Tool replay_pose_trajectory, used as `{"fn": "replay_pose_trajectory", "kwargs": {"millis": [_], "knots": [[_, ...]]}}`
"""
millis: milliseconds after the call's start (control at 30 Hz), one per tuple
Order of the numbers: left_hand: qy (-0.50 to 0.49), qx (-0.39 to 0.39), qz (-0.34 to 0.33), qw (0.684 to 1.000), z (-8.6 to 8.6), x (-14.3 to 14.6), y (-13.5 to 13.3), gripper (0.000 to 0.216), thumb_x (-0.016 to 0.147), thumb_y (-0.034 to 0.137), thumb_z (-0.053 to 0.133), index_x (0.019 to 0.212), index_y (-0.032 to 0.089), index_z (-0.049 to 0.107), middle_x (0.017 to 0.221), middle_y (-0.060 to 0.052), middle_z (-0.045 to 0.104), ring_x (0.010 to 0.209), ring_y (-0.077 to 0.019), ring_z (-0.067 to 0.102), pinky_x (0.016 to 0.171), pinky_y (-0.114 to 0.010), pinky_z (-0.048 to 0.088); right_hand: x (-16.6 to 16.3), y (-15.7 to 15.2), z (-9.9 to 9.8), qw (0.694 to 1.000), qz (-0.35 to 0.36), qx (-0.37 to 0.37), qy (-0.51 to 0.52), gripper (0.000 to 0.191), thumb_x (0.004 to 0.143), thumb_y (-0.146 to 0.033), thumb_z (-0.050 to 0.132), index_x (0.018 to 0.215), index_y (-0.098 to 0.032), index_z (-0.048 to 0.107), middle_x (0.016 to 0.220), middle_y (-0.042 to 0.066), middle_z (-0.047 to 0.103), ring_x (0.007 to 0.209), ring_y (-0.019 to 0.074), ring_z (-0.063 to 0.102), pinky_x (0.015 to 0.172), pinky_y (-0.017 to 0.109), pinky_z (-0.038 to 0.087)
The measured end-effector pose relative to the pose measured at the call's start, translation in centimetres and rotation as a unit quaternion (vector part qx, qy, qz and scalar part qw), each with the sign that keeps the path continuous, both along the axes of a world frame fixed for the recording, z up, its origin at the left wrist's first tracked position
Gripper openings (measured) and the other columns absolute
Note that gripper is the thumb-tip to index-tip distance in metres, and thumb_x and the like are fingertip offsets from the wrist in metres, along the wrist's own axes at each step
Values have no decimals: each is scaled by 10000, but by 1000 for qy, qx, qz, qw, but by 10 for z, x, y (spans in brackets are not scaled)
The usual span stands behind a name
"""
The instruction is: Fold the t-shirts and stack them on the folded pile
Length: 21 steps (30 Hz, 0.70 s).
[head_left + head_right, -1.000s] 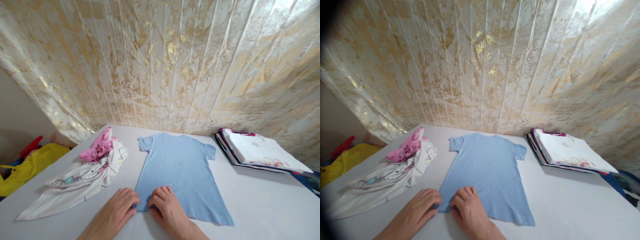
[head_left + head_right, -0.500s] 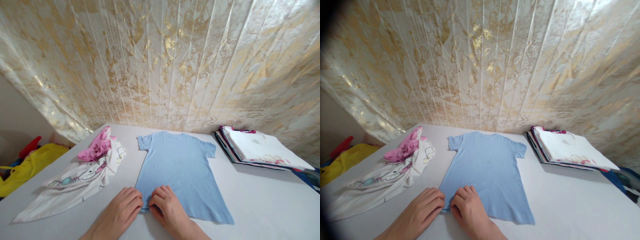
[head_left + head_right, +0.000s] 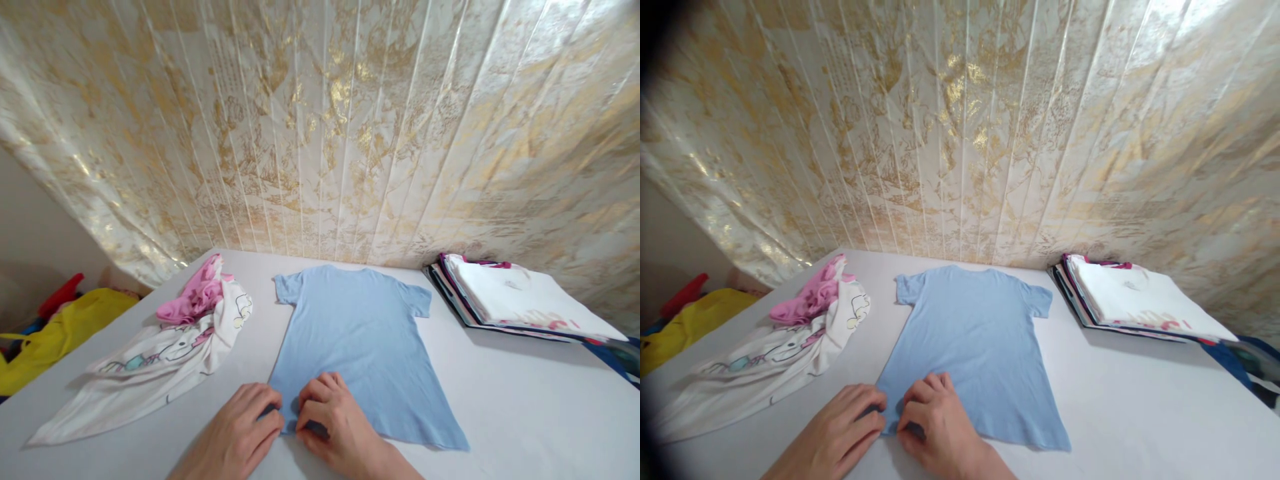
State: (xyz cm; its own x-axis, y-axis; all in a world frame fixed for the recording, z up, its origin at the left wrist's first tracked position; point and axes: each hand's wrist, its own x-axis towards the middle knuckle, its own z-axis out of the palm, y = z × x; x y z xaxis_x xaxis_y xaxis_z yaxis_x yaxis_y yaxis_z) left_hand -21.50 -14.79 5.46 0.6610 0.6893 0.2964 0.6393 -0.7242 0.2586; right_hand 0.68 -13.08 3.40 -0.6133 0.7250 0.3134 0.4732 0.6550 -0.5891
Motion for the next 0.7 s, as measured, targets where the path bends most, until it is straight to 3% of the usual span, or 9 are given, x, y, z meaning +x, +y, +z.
{"fn": "replay_pose_trajectory", "kwargs": {"millis": [167,300,367,533,633,700], "knots": [[0,12,-5,1000,0,3,-4,124,880,84,514,880,205,542,1032,-34,576,950,-206,522,842,-315,411,9,3,13,1000,10,-24,17,185,829,-106,619,907,-260,684,996,-5,654,932,165,545,849,314,360],[-10,-6,-6,1000,-1,17,0,269,850,101,591,1087,216,535,1067,-33,588,958,-211,523,856,-315,409,22,10,22,998,-36,-28,37,288,902,-77,486,1049,-256,658,1087,36,648,1014,175,563,894,325,404],[1,-19,-14,1000,-1,27,4,273,849,83,596,1081,216,540,1049,-29,594,931,-207,526,835,-311,411,28,14,20,998,-60,-24,12,322,902,-82,477,1125,-250,637,1194,58,625,1141,195,535,965,352,398],[38,-40,-38,998,4,39,6,159,871,42,570,872,200,560,919,-8,596,821,-187,524,758,-297,397,36,11,13,987,-65,-54,-135,522,886,-218,544,1402,-237,472,1549,88,339,1447,277,226,1148,488,239],[43,-64,-52,996,15,37,8,140,855,67,601,873,202,572,916,-3,604,831,-187,528,758,-296,395,39,6,19,976,-42,-99,-192,600,916,-351,519,1480,-216,366,1595,93,192,1471,290,137,1169,521,183],[40,-72,-60,995,25,38,14,112,880,93,571,875,204,579,892,-1,607,819,-182,534,748,-292,401,44,8,28,970,-24,-122,-210,629,915,-376,511,1490,-180,346,1590,110,188,1469,288,144,1169,510,199]]}}
